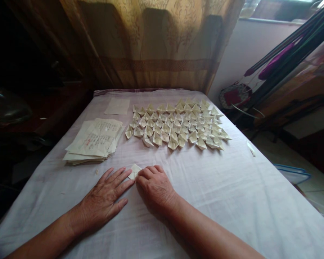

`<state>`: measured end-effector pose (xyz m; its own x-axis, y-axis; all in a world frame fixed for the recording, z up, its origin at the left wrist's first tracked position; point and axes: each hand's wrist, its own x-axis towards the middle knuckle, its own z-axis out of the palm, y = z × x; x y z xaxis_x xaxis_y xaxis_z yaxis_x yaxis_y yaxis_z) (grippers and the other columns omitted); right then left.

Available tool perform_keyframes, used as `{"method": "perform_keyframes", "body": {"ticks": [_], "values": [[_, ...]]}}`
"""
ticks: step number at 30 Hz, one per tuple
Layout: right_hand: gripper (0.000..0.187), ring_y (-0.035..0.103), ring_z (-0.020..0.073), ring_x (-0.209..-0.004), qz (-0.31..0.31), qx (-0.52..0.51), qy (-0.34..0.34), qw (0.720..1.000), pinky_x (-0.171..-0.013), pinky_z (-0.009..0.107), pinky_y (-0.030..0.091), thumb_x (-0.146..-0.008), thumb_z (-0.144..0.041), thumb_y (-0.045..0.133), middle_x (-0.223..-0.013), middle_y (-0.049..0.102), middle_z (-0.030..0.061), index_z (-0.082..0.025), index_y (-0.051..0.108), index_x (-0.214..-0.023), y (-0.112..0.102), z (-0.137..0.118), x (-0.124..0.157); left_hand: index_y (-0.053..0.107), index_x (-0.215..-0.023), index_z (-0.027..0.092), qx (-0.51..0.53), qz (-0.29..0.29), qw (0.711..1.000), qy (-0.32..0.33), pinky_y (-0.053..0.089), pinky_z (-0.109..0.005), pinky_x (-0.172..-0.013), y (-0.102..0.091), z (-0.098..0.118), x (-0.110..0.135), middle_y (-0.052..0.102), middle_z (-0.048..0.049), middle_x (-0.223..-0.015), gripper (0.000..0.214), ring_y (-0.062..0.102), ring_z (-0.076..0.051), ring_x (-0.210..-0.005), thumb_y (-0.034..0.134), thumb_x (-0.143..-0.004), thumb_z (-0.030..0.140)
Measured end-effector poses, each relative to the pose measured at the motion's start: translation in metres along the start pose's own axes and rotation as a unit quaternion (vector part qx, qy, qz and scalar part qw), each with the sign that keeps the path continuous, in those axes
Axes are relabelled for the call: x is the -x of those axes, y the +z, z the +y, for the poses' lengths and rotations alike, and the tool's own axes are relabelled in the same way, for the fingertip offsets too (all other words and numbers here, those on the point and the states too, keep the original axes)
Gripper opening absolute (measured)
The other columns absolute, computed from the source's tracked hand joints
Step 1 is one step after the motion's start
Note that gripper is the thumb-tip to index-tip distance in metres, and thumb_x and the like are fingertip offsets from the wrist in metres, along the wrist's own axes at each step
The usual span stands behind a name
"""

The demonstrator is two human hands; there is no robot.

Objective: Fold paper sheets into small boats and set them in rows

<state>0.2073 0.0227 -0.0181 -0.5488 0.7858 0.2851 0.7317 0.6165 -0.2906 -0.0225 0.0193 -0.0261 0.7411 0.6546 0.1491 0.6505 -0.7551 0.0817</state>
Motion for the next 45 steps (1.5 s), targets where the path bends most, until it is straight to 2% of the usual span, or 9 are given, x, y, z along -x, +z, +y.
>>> {"method": "perform_keyframes", "body": {"ticks": [8,13,15,21,26,30,33,37,45], "values": [[0.016,0.058,0.0203,-0.095,-0.003,0.004,0.041,0.999,-0.084,0.034,0.039,-0.097,-0.02,0.054,-0.102,0.069,0.0055,-0.021,0.068,-0.104,0.002,-0.007,0.001,0.036,-0.149,0.022,0.022,-0.007,1.0,-0.015,0.014,-0.047,-0.122,-0.007,-0.005,0.0,0.048,-0.0045,-0.151,0.064,0.035,-0.026,-0.143,0.056,-0.09,0.035],[0.022,0.057,0.0239,-0.103,0.009,0.035,0.049,0.998,-0.087,0.037,0.041,-0.096,-0.024,0.056,-0.116,0.066,0.0081,-0.025,0.066,-0.115,0.006,-0.009,0.007,0.06,-0.126,0.023,0.038,0.008,0.999,-0.021,0.014,-0.051,-0.121,-0.014,-0.008,-0.015,0.058,-0.0029,-0.142,0.04,0.039,-0.028,-0.141,0.058,-0.09,0.041],[0.025,0.057,0.0255,-0.108,0.017,0.051,0.057,0.997,-0.088,0.038,0.041,-0.095,-0.025,0.057,-0.123,0.064,0.0095,-0.026,0.066,-0.118,0.007,-0.009,0.009,0.063,-0.115,0.022,0.046,0.001,0.999,-0.01,0.016,-0.051,-0.121,-0.016,-0.01,-0.026,0.059,-0.0043,-0.14,0.033,0.041,-0.028,-0.14,0.057,-0.09,0.043],[0.027,0.056,0.0255,-0.112,0.008,0.053,0.055,0.997,-0.09,0.039,0.041,-0.096,-0.027,0.057,-0.126,0.063,0.0093,-0.027,0.064,-0.122,0.008,-0.008,0.01,0.06,-0.121,0.02,0.04,-0.017,0.999,-0.013,0.014,-0.052,-0.121,-0.014,-0.012,-0.044,0.059,-0.0066,-0.141,0.039,0.041,-0.028,-0.14,0.057,-0.091,0.045],[0.026,0.057,0.026,-0.111,0.021,0.047,0.053,0.997,-0.09,0.039,0.041,-0.096,-0.025,0.055,-0.125,0.064,0.0095,-0.025,0.065,-0.12,0.007,-0.009,0.011,0.061,-0.121,0.022,0.024,0.007,1.0,-0.017,0.013,-0.047,-0.123,-0.013,-0.006,-0.029,0.052,-0.0043,-0.147,0.039,0.034,-0.027,-0.144,0.059,-0.09,0.046],[0.025,0.058,0.0248,-0.107,0.036,0.009,0.057,0.998,-0.089,0.039,0.042,-0.097,-0.02,0.05,-0.119,0.067,0.009,-0.023,0.066,-0.116,0.006,-0.009,0.01,0.059,-0.128,0.023,0.005,0.039,0.999,-0.032,0.019,-0.049,-0.119,-0.008,0.001,-0.011,0.048,-0.0065,-0.151,0.038,0.037,-0.028,-0.142,0.054,-0.095,0.04],[0.024,0.059,0.0229,-0.1,0.054,-0.031,0.06,0.996,-0.089,0.037,0.043,-0.095,-0.016,0.05,-0.111,0.069,0.0082,-0.02,0.067,-0.112,0.005,-0.008,0.009,0.06,-0.128,0.024,0.03,0.07,0.996,-0.044,0.026,-0.049,-0.116,-0.003,0.003,-0.009,0.06,-0.0059,-0.139,0.034,0.047,-0.027,-0.134,0.053,-0.096,0.034],[0.02,0.06,0.0221,-0.096,0.066,-0.055,0.056,0.995,-0.087,0.036,0.044,-0.094,-0.015,0.053,-0.105,0.071,0.0065,-0.02,0.068,-0.107,0.005,-0.008,0.01,0.067,-0.115,0.024,0.084,0.108,0.99,-0.046,0.039,-0.044,-0.105,-0.002,0.002,-0.019,0.072,-0.0045,-0.115,0.023,0.063,-0.022,-0.109,0.054,-0.097,0.03],[0.016,0.059,0.0213,-0.091,0.085,-0.038,0.043,0.995,-0.083,0.035,0.043,-0.093,-0.022,0.059,-0.1,0.07,0.0049,-0.024,0.07,-0.105,0.005,-0.01,0.008,0.069,-0.095,0.02,0.097,0.15,0.984,-0.022,0.044,-0.037,-0.087,-0.007,0.003,-0.025,0.072,-0.002,-0.091,0.018,0.062,-0.019,-0.087,0.055,-0.097,0.031]]}}
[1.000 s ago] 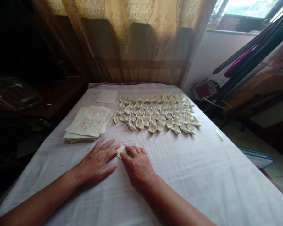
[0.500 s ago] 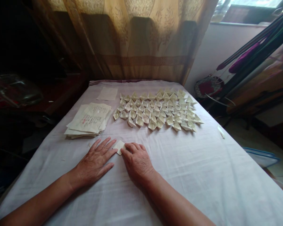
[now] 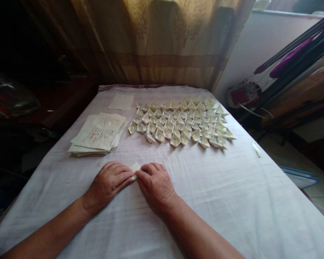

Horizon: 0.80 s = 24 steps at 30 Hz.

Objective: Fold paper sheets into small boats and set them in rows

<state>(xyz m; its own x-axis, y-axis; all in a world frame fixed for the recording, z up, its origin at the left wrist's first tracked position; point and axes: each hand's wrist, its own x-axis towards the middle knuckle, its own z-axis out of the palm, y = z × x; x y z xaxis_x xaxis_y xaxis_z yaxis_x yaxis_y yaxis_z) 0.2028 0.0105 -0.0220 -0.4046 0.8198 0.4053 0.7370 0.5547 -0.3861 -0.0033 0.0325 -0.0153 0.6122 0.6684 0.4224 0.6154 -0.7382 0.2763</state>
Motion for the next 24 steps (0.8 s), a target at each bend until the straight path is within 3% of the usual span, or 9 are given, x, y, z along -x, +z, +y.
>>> {"method": "perform_keyframes", "body": {"ticks": [9,24], "values": [[0.015,0.057,0.0198,-0.084,0.001,0.002,0.011,1.0,-0.077,0.032,0.041,-0.097,-0.024,0.056,-0.092,0.069,0.0043,-0.021,0.07,-0.095,0.003,0.002,-0.003,0.067,-0.091,0.02,-0.006,-0.012,0.999,-0.042,0.042,-0.036,-0.082,0.001,0.001,0.0,0.07,-0.0018,-0.088,0.018,0.059,-0.02,-0.085,0.053,-0.098,0.03],[0.016,0.055,0.0188,-0.078,-0.031,0.056,0.106,0.992,-0.073,0.031,0.038,-0.094,-0.024,0.057,-0.081,0.063,0.0043,-0.019,0.064,-0.08,0.004,0.0,-0.012,0.063,-0.081,0.021,0.013,-0.017,0.985,-0.17,0.043,-0.038,-0.086,0.004,-0.003,-0.004,0.064,-0.0038,-0.097,0.014,0.056,-0.022,-0.094,0.058,-0.093,0.028]]}}
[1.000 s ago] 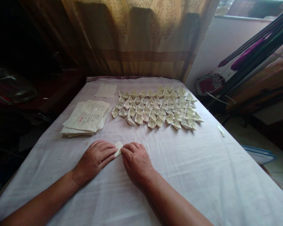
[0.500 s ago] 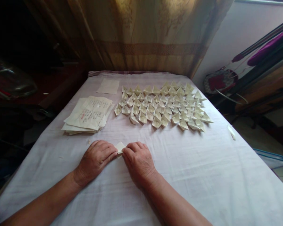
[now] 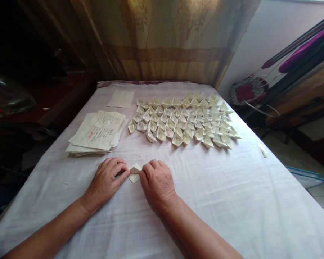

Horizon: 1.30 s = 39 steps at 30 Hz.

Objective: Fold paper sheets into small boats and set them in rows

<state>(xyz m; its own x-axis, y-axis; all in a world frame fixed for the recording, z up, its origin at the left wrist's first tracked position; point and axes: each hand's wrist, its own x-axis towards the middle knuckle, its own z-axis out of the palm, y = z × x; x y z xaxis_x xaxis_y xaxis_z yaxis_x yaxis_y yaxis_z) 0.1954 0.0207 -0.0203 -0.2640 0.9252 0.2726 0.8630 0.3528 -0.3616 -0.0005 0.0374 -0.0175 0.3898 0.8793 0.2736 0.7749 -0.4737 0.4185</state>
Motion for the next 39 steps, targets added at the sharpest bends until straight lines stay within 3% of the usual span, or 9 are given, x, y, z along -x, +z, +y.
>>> {"method": "perform_keyframes", "body": {"ticks": [10,23,27,39], "values": [[0.02,0.053,0.0185,-0.072,0.008,0.058,0.011,0.998,-0.069,0.031,0.033,-0.094,-0.024,0.056,-0.075,0.061,0.0039,-0.02,0.061,-0.075,0.005,-0.001,-0.005,0.058,-0.08,0.021,-0.054,0.003,0.998,-0.02,0.042,-0.04,-0.083,0.003,0.007,-0.003,0.064,-0.0051,-0.097,0.013,0.055,-0.025,-0.093,0.057,-0.092,0.027],[0.019,0.053,0.0193,-0.074,0.022,0.016,0.033,0.999,-0.07,0.032,0.033,-0.093,-0.022,0.055,-0.074,0.06,0.0034,-0.02,0.058,-0.073,0.005,-0.005,-0.004,0.052,-0.082,0.022,-0.091,0.006,0.995,-0.031,0.041,-0.04,-0.079,0.005,0.01,-0.003,0.063,-0.0057,-0.096,0.011,0.054,-0.026,-0.091,0.058,-0.09,0.026],[0.006,0.055,0.0196,-0.079,0.02,-0.017,0.046,0.999,-0.071,0.032,0.032,-0.091,-0.02,0.059,-0.081,0.062,0.0031,-0.021,0.063,-0.087,0.008,-0.005,-0.004,0.053,-0.082,0.022,-0.076,-0.008,0.996,-0.048,0.04,-0.04,-0.081,0.006,0.009,-0.004,0.062,-0.0051,-0.097,0.011,0.054,-0.026,-0.092,0.06,-0.089,0.026],[0.01,0.055,0.0187,-0.081,-0.01,-0.044,0.059,0.997,-0.072,0.032,0.029,-0.087,-0.016,0.062,-0.085,0.063,0.0027,-0.023,0.069,-0.085,0.005,-0.01,-0.009,0.062,-0.084,0.024,0.016,-0.059,0.997,-0.042,0.041,-0.037,-0.083,-0.001,-0.006,-0.011,0.063,-0.0004,-0.098,0.006,0.057,-0.021,-0.093,0.06,-0.087,0.019]]}}
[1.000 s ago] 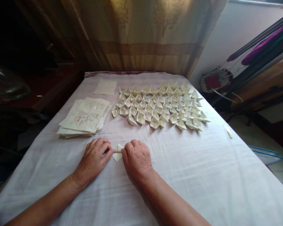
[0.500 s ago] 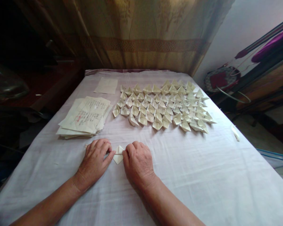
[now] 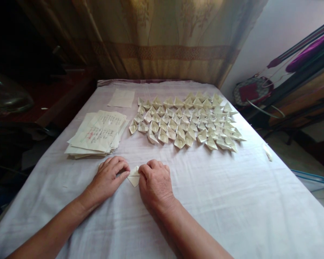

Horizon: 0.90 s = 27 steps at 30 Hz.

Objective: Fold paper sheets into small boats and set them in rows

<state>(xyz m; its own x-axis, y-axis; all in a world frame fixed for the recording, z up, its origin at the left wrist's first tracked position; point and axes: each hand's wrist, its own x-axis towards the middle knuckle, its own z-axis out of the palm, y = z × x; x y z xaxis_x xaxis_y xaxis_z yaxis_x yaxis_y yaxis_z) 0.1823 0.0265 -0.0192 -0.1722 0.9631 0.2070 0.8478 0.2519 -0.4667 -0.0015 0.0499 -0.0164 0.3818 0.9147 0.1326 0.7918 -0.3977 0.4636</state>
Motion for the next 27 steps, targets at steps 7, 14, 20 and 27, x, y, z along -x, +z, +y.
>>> {"method": "perform_keyframes", "body": {"ticks": [7,14,20,27], "values": [[0.01,0.054,0.0188,-0.079,0.013,0.018,0.016,1.0,-0.071,0.032,0.028,-0.085,-0.026,0.067,-0.08,0.063,0.0019,-0.022,0.065,-0.077,0.002,-0.005,-0.004,0.063,-0.084,0.023,0.025,0.0,0.999,0.02,0.044,-0.034,-0.082,-0.001,-0.006,-0.002,0.065,-0.0008,-0.094,0.013,0.058,-0.019,-0.09,0.053,-0.088,0.016],[0.008,0.057,0.0192,-0.081,0.01,-0.028,0.018,0.999,-0.072,0.032,0.031,-0.084,-0.024,0.07,-0.081,0.064,0.0017,-0.022,0.066,-0.078,0.001,0.001,-0.002,0.065,-0.09,0.027,-0.01,0.055,0.998,-0.009,0.04,-0.037,-0.083,0.007,0.003,0.001,0.066,-0.0003,-0.095,0.005,0.057,-0.022,-0.094,0.067,-0.086,0.029],[0.014,0.06,0.017,-0.079,-0.007,-0.102,-0.006,0.995,-0.072,0.029,0.038,-0.085,-0.013,0.064,-0.083,0.067,0.0016,-0.024,0.073,-0.084,-0.002,0.016,0.001,0.07,-0.097,0.031,-0.011,0.032,0.999,-0.025,0.038,-0.038,-0.083,0.009,0.006,0.001,0.066,0.0009,-0.098,0.015,0.057,-0.022,-0.096,0.068,-0.085,0.022],[0.015,0.062,0.0174,-0.08,-0.036,-0.09,0.041,0.994,-0.073,0.029,0.039,-0.079,-0.009,0.069,-0.082,0.069,0.0002,-0.024,0.071,-0.08,-0.008,0.011,-0.009,0.074,-0.099,0.035,-0.015,0.02,1.0,-0.009,0.037,-0.037,-0.081,0.004,0.006,-0.003,0.065,0.0006,-0.096,0.019,0.057,-0.021,-0.094,0.067,-0.086,0.023]]}}
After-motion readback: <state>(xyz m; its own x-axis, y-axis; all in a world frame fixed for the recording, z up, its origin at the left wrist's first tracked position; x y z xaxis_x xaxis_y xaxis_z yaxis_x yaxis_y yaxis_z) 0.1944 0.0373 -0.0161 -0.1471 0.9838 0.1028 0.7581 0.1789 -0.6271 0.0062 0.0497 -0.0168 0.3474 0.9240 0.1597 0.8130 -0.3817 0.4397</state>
